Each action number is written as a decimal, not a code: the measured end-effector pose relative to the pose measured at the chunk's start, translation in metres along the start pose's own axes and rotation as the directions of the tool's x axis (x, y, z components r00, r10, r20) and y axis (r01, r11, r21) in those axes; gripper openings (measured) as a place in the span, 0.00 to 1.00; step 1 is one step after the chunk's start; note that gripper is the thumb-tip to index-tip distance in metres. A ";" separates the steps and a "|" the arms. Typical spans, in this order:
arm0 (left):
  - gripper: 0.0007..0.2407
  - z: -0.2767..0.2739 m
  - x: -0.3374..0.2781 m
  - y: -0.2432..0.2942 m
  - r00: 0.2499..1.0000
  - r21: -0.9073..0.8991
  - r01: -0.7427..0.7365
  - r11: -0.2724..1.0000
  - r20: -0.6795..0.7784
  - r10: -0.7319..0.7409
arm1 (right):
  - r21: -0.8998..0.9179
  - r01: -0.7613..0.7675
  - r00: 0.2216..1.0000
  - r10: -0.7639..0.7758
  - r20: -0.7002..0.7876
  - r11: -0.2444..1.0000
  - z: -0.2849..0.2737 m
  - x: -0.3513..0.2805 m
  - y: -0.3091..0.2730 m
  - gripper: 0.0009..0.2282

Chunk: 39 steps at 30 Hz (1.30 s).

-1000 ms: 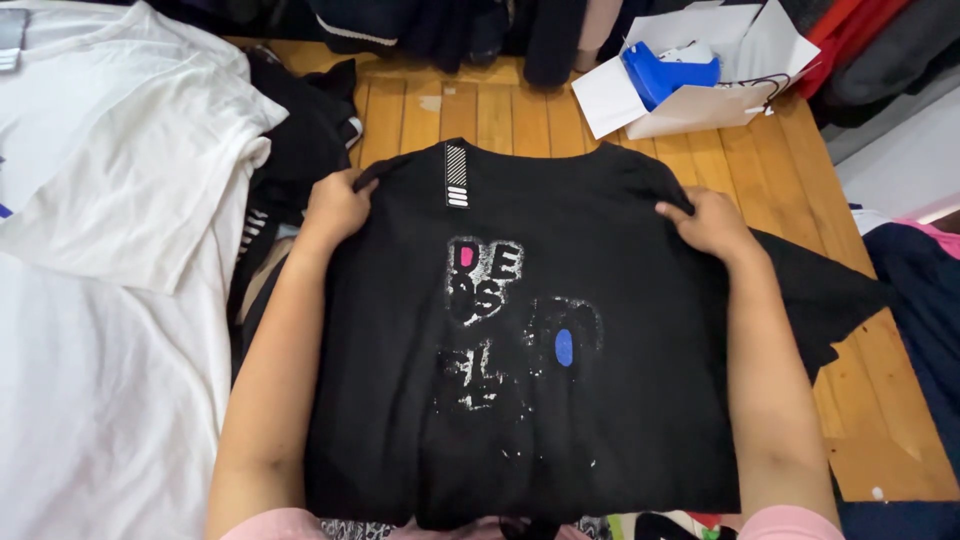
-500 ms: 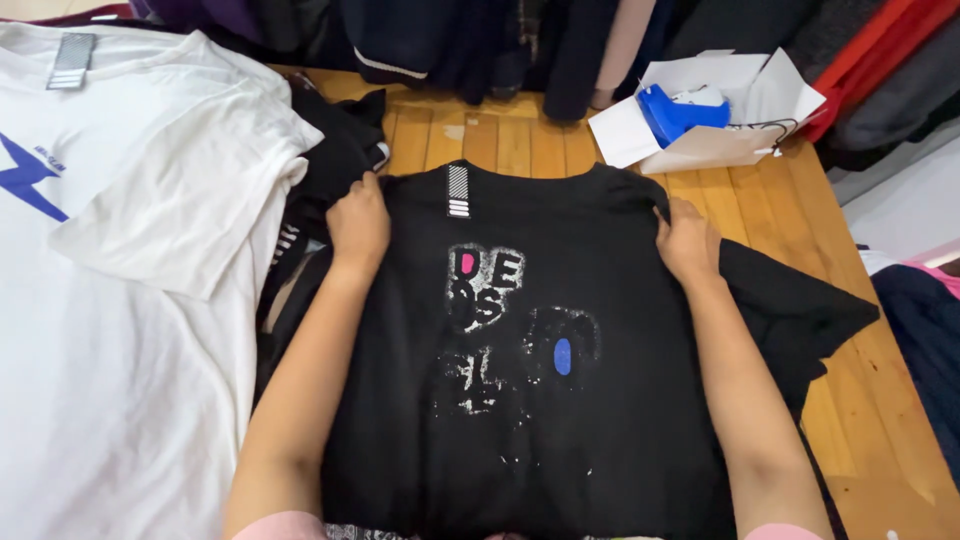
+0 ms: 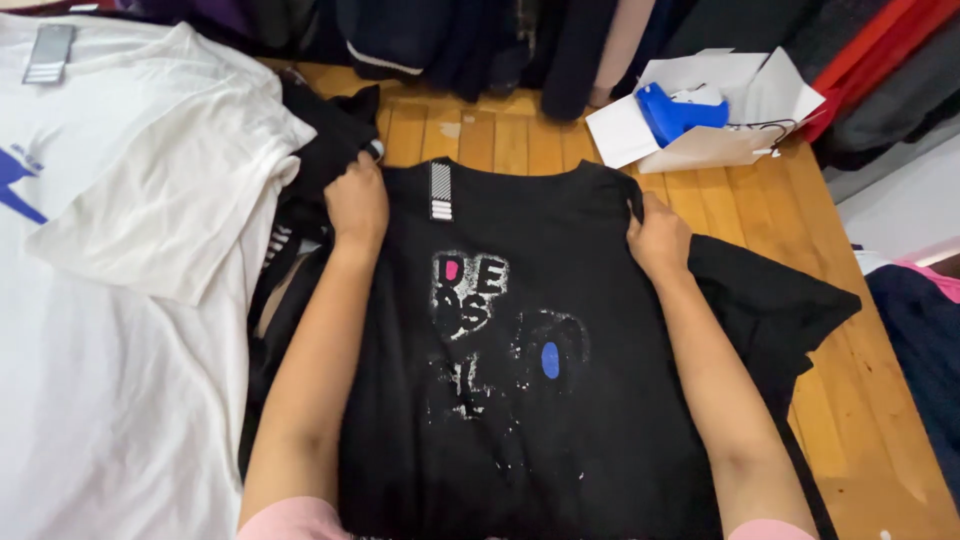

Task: The person lays a black t-shirt on a wooden table, smooths it out, and folds it. They then use a blue handheld device to apply a patterned strip to the shirt's collar area before lifting the shirt.

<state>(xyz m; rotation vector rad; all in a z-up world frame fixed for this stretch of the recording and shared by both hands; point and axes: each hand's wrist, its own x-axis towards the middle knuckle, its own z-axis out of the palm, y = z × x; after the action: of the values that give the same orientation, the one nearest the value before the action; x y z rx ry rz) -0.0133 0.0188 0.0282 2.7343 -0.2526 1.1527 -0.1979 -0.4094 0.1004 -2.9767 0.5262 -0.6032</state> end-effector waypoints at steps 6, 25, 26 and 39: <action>0.04 -0.107 0.031 -0.017 0.966 0.326 -0.021 0.945 -0.237 0.103 | -0.016 -0.005 0.999 0.004 -0.037 1.000 0.001 0.009 -0.007 0.15; 0.11 -0.204 0.079 -0.236 0.991 0.213 0.047 0.976 -0.132 -0.019 | 0.082 0.416 0.815 -0.331 -0.475 0.906 -0.008 0.065 -0.185 0.15; 0.11 -0.208 0.082 -0.253 0.990 0.242 0.061 0.968 -0.140 -0.028 | 0.077 0.463 0.788 -0.370 -0.491 0.883 -0.013 0.070 -0.204 0.14; 0.11 -0.209 0.077 -0.438 0.947 0.455 0.182 0.872 -0.320 -0.031 | -0.008 0.652 0.635 -0.552 -0.540 0.758 -0.007 0.141 -0.403 0.13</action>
<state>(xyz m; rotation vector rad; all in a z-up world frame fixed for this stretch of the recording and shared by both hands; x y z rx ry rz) -0.0100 0.4822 0.1909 2.8481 0.2653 1.7802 0.0494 -0.0785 0.2082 -2.7227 -0.5635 -1.4319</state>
